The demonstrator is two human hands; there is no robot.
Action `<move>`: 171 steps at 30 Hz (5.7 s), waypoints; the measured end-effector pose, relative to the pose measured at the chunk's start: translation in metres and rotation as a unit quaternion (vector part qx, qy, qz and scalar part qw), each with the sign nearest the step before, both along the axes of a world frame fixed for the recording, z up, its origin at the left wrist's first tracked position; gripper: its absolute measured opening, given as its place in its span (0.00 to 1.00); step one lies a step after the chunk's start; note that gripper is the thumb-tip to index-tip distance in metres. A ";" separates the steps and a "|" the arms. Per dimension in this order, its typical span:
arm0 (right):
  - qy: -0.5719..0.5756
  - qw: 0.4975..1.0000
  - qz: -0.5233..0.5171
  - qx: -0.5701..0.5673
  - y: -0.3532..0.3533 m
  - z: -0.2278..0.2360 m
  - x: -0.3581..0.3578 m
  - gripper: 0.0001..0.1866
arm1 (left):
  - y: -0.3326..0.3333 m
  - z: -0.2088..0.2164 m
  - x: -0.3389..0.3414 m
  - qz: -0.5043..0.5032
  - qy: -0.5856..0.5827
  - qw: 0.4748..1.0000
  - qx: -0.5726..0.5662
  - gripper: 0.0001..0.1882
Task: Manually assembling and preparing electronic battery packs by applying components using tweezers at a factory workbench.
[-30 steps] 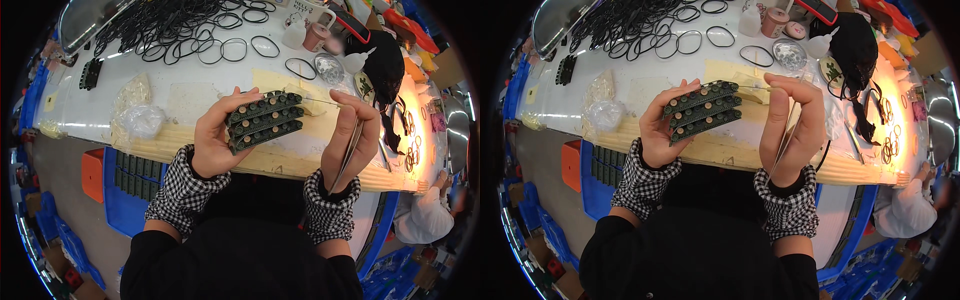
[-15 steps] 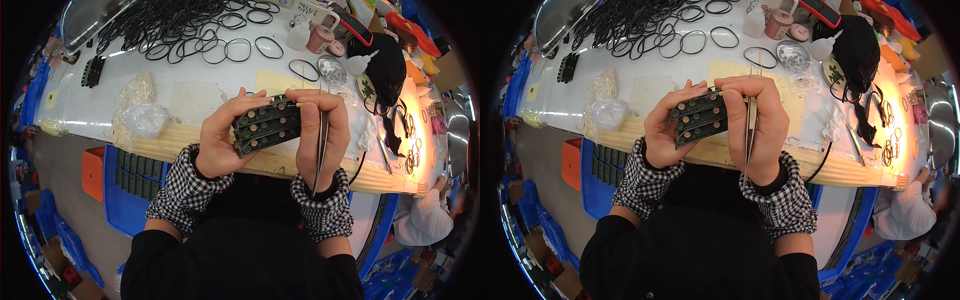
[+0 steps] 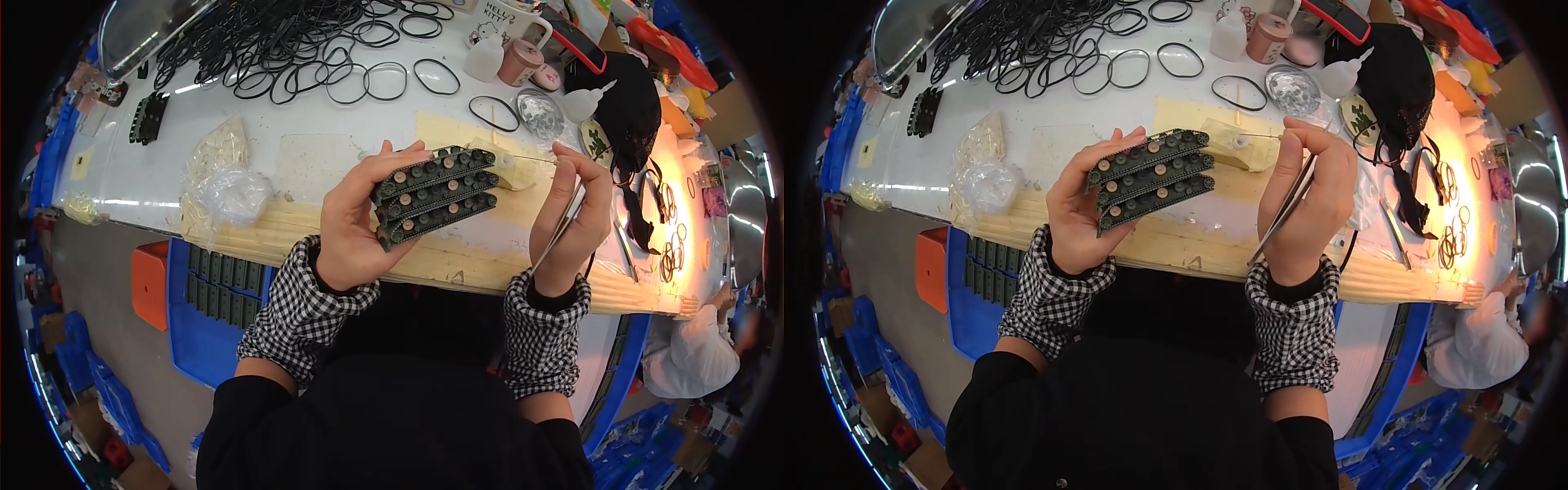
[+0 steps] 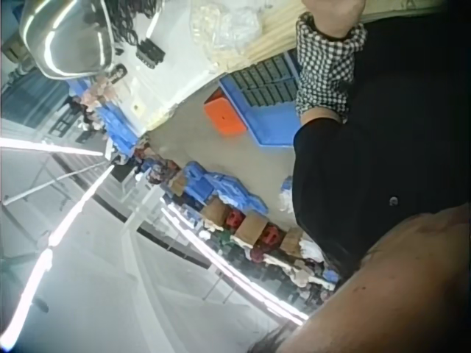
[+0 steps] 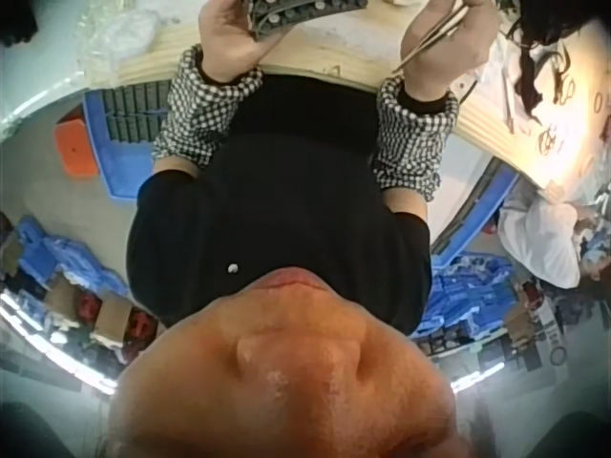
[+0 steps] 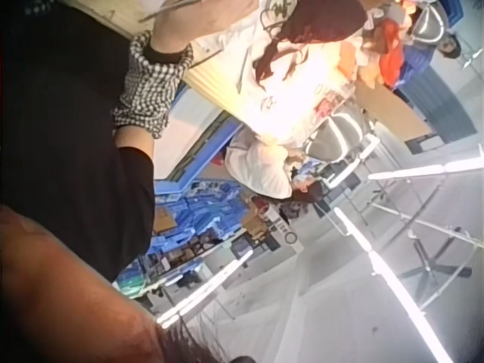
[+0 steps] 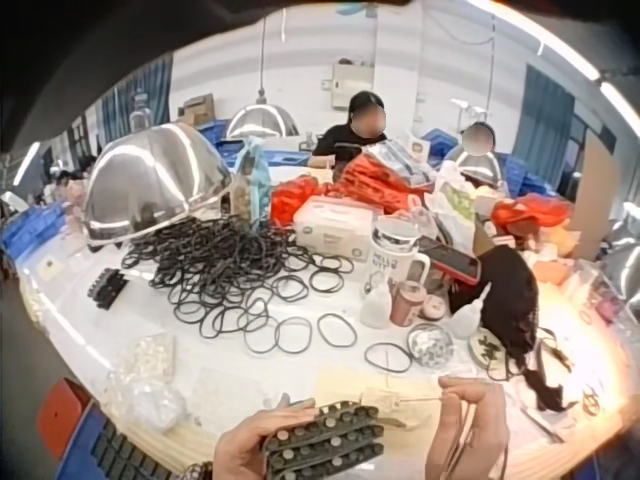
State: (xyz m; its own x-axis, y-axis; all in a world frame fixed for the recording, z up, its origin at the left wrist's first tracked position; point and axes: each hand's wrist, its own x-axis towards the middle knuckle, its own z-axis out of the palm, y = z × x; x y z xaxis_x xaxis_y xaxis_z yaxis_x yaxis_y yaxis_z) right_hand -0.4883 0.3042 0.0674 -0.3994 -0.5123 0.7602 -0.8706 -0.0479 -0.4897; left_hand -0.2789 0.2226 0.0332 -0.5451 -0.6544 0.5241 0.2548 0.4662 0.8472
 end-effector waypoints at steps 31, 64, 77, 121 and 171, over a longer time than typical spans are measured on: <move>-0.165 0.952 0.258 -0.001 0.001 0.004 0.051 0.03 | 0.001 0.003 0.001 -0.001 -0.009 1.000 0.011 0.31; -0.138 0.948 0.286 0.009 0.013 0.011 0.047 0.03 | 0.003 -0.003 0.000 0.011 0.016 0.999 0.037 0.31; -0.125 0.950 0.287 0.003 0.007 0.003 0.051 0.02 | -0.001 -0.001 0.004 -0.010 -0.026 1.000 -0.003 0.34; -0.193 0.946 0.260 0.014 -0.010 0.013 0.060 0.03 | 0.004 0.006 0.003 -0.007 -0.017 1.000 0.020 0.30; -0.128 0.955 0.267 -0.014 -0.004 0.008 0.061 0.02 | 0.004 0.002 0.000 0.010 0.013 0.999 0.030 0.29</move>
State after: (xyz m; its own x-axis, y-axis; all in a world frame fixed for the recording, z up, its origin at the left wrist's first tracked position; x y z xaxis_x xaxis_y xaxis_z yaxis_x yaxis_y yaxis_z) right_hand -0.4272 0.3002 0.0754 -0.2622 -0.6756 0.6891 -0.5706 -0.4673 -0.6753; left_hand -0.2786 0.2264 0.0352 -0.5189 -0.6958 0.4965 0.2676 0.4194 0.8675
